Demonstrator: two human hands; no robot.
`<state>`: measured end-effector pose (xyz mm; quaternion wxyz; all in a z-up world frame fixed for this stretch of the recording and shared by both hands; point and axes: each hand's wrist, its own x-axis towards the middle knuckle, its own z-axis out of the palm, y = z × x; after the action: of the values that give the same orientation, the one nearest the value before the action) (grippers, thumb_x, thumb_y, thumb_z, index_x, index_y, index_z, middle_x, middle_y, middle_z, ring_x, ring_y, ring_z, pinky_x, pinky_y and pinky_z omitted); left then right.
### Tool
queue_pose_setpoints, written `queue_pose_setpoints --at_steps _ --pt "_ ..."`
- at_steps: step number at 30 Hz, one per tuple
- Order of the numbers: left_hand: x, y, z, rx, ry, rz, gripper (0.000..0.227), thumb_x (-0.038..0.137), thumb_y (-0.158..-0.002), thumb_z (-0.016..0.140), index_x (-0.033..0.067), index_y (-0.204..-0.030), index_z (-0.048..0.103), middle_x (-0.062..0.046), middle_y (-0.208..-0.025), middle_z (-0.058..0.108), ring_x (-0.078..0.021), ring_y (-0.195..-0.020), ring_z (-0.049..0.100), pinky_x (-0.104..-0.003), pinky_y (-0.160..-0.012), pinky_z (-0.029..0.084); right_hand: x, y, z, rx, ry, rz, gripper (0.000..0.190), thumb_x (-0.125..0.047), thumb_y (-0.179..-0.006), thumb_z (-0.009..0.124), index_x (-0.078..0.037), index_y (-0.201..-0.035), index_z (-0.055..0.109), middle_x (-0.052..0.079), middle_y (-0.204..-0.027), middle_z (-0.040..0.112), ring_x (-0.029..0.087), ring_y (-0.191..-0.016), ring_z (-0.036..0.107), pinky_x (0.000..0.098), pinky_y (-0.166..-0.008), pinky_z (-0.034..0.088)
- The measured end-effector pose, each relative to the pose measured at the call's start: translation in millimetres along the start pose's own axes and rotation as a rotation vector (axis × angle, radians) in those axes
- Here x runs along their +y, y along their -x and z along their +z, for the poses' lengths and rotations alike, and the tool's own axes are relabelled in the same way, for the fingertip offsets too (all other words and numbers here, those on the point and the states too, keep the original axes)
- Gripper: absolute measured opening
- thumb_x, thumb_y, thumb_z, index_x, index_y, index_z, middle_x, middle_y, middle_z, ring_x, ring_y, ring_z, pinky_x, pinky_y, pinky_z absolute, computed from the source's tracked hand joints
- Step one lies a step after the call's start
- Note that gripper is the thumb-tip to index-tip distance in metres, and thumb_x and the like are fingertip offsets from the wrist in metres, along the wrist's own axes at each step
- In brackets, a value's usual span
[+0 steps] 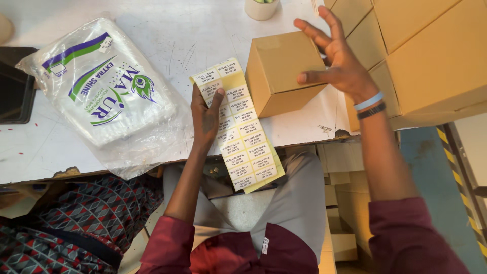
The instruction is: The person repeatedly peels labels from a sheet and sticks them onto small cardboard boxes on a table. They handle the boxes one at a time, placing each labeled box aside after application.
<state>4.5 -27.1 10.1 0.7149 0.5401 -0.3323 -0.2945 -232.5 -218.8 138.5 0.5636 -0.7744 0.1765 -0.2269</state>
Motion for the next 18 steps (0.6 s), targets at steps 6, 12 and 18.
queue_pose_setpoints --at_steps 6,12,18 --pt "-4 -1 -2 -0.011 0.024 -0.007 0.039 0.020 -0.103 0.064 0.0006 -0.134 0.051 -0.013 -0.113 0.073 -0.0151 -0.095 0.073 -0.029 -0.082 0.062 -39 -18 2 0.329 0.085 -0.153 0.028 -0.009 -0.101 0.081 0.003 -0.120 0.065 0.010 -0.107 0.067 0.016 -0.094 0.062 0.0291 -0.077 0.051" --pt "-1 -1 -1 -0.023 0.018 0.030 0.039 0.021 -0.104 0.063 -0.0009 -0.134 0.053 -0.015 -0.114 0.073 -0.0158 -0.096 0.073 -0.029 -0.082 0.061 -42 -53 26 0.286 -0.002 0.136 0.015 -0.010 -0.096 0.078 0.003 -0.101 0.072 0.005 -0.084 0.072 0.007 -0.059 0.062 0.0200 -0.048 0.046" --pt "-4 -3 -2 -0.006 -0.032 -0.015 0.040 0.022 -0.102 0.063 -0.0009 -0.134 0.052 -0.015 -0.110 0.074 -0.0158 -0.090 0.074 -0.029 -0.078 0.061 -14 -54 31 0.343 0.092 0.039 0.017 -0.009 -0.096 0.082 0.005 -0.100 0.073 0.004 -0.082 0.071 0.004 -0.059 0.055 0.0188 -0.048 0.039"
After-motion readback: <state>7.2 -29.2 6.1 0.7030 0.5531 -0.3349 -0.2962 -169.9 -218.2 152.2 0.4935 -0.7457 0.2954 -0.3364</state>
